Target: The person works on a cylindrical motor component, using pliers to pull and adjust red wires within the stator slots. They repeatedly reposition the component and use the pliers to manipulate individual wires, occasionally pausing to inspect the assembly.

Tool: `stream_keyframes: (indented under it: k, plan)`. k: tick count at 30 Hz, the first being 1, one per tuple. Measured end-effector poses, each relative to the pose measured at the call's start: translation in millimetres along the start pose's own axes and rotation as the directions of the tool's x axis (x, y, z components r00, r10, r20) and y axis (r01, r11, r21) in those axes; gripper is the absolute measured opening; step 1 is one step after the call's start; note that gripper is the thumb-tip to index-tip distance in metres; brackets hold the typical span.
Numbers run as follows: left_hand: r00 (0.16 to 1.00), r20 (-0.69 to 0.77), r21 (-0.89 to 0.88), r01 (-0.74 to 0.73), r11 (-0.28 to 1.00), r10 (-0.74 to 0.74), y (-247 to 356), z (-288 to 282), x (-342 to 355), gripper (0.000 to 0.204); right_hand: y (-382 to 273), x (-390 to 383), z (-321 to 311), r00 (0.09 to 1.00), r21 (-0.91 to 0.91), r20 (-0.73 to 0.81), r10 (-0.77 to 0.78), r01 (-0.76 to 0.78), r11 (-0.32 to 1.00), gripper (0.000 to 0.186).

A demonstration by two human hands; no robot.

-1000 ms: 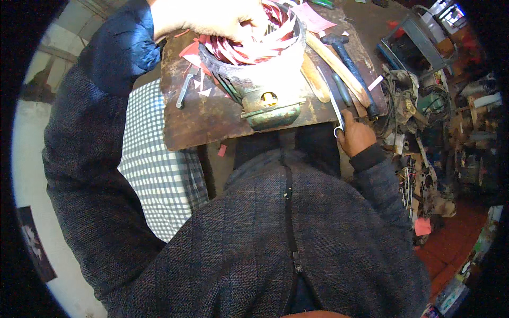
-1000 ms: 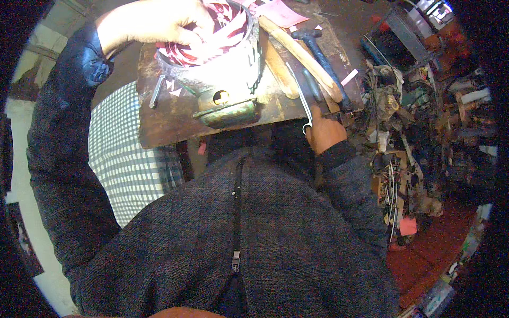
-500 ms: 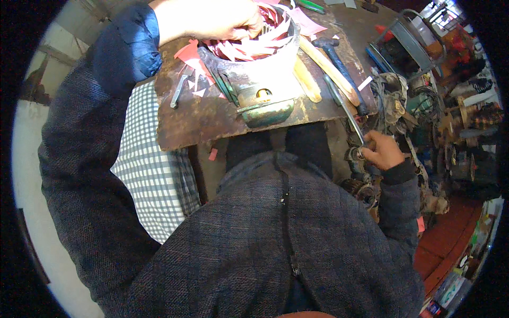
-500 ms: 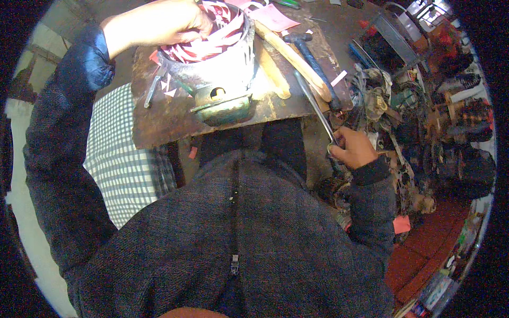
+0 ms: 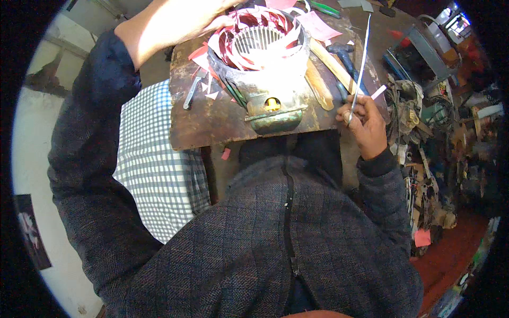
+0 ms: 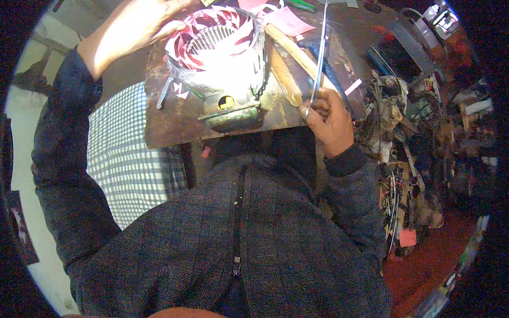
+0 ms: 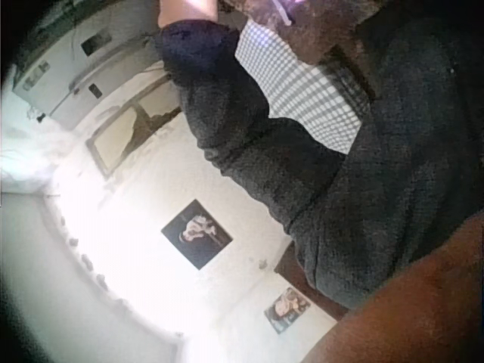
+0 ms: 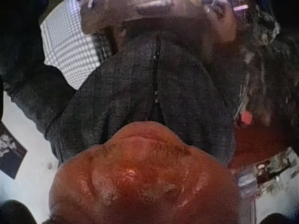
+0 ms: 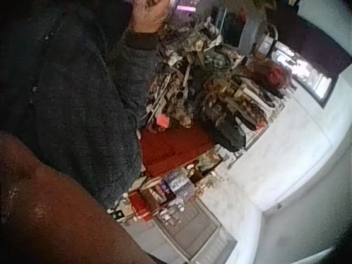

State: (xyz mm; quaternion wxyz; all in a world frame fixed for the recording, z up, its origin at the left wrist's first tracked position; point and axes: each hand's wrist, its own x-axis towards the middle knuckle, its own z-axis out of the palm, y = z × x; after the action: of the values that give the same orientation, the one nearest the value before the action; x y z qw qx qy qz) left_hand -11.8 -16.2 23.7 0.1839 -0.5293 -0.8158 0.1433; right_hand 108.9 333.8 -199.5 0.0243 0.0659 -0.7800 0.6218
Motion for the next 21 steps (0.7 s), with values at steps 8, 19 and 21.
stream_keyframes:
  k: [8, 19, 21]
  plan:
    - [0.914, 0.169, 0.304, 0.307, 0.902, -0.368, -23.9, -12.8, -65.8, 0.024, 6.7, 43.0, 18.0, 0.990, -0.009, -0.029, -0.141, 0.140, 0.990, 0.048]
    - [0.882, 0.042, 0.594, 0.355, 0.722, -0.469, -77.5, -72.5, -217.4, 0.022, 8.6, 107.3, 41.6, 0.996, 0.207, -0.072, -0.058, 0.072, 0.976, 0.038]
    - [0.805, -0.009, 0.614, 0.473, 0.632, -0.593, -79.0, -78.0, -256.0, 0.025, 8.7, 120.7, 46.2, 0.990, 0.157, -0.091, -0.109, 0.122, 0.980, 0.038]
